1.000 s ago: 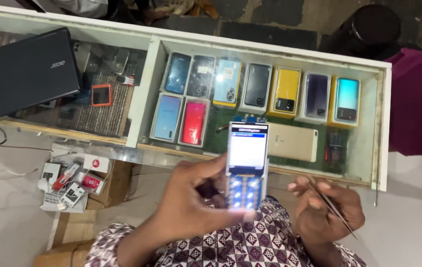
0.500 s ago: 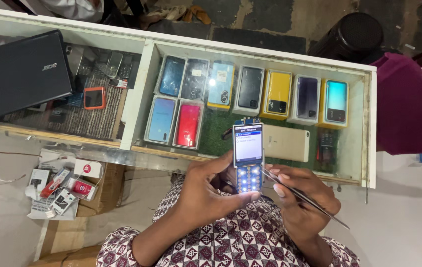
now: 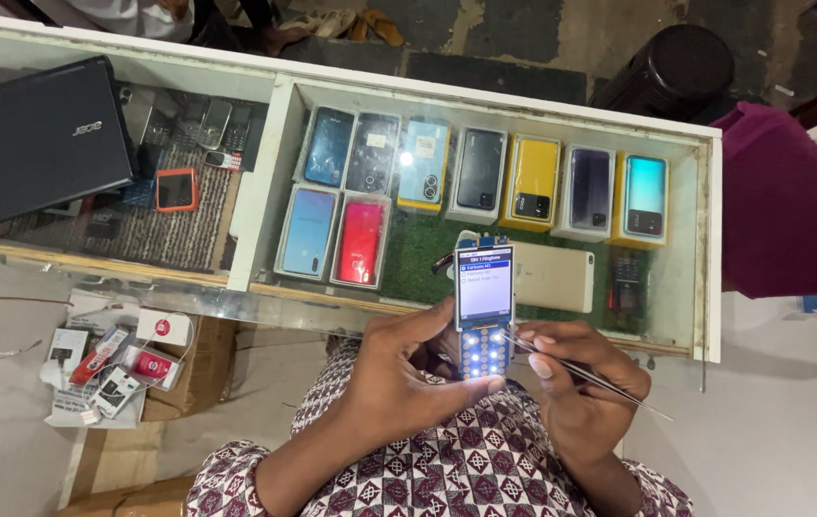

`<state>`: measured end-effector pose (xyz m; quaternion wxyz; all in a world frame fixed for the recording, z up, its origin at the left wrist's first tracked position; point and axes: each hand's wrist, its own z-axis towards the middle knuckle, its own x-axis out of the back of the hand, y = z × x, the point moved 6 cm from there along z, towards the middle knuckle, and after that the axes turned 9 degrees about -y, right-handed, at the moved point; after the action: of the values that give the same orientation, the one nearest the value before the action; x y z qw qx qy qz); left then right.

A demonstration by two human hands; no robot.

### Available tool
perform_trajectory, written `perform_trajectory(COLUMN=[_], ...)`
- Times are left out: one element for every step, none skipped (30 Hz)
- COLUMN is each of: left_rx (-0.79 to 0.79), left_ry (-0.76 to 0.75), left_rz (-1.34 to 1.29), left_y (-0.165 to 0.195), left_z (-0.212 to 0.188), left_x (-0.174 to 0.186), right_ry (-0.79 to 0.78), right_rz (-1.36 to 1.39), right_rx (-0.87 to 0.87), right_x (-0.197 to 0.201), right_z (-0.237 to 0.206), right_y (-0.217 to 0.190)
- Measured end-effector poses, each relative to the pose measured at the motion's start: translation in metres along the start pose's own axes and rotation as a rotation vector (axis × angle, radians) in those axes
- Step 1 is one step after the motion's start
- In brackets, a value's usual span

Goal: The person holds a disassembled keypad mobile phone, fits the screen onto the phone body, then uses a metal probe tool to press the keypad buttons while the powered-on phone displays menus, testing the device. They move around the shop and handle the phone over a glass display counter.

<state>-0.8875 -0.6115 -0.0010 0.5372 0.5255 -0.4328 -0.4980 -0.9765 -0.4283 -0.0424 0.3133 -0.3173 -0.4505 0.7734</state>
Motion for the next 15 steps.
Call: perform_trajectory(left_rx=[0.002,0.006,0.007,0.022,0.038,0.055,0.044,0.034,0.024,0.01,-0.003,-0.017,-0.005,0.009,0.023], left_ry=[-0.003,-0.005,-0.008,-0.006,-0.005,-0.003,-0.006,-0.009,-0.012,-0.013,-0.015,-0.018,-0.024,-0.031,-0.039], left_rz=[0.019,0.038,0.059,0.052,0.044,0.036,0.045,0.053,0.061,0.04,0.017,-0.005,-0.001,0.003,0.005], left_y=[0.0006,0.0012,0.0021,0.0014,0.0004,-0.0007,0.0,0.0005,0.0008,0.001,0.0012,0.0012,0.0001,-0.0011,-0.0024], left_z=[0.0,-0.0005,-0.0002,0.0007,0.0011,0.0013,0.0008,0.0,-0.0005,-0.0007,-0.0009,-0.0004,0.0008,0.0016,0.0025], left_x=[0.0004,0.0007,0.0015,0.0016,0.0008,0.0002,0.0004,0.0012,0.0016,0.002,0.0023,0.0027,0.0038,0.0047,0.0053], right_ry=[0.002,0.008,0.015,0.021,0.035,0.049,0.062,0.056,0.049,0.043,0.042,0.042,0.042,0.043,0.045], right_rz=[0.001,0.001,0.003,0.003,0.017,0.032,0.047,0.034,0.021,0.008,-0.004,-0.016,-0.028,-0.028,-0.028], right_rx=[0.008,0.001,-0.004,-0.005,0.004,0.013,0.019,0.023,0.027,0.032,0.024,0.018,0.015,0.016,0.015], right_x=[0.0002,0.0007,0.0005,0.0009,0.0014,0.0016,0.0019,0.0011,0.0006,0.0002,-0.0001,-0.0003,-0.0007,-0.0012,-0.002], right_z=[-0.001,-0.0025,-0.0028,-0.0025,-0.0027,-0.0028,-0.0033,-0.0036,-0.0036,-0.0034,-0.0038,-0.004,-0.0029,-0.002,-0.0013], right_y=[0.0003,0.0008,0.002,0.0028,0.003,0.0037,0.0039,0.0036,0.0034,0.003,0.0028,0.0026,0.0029,0.0029,0.0029])
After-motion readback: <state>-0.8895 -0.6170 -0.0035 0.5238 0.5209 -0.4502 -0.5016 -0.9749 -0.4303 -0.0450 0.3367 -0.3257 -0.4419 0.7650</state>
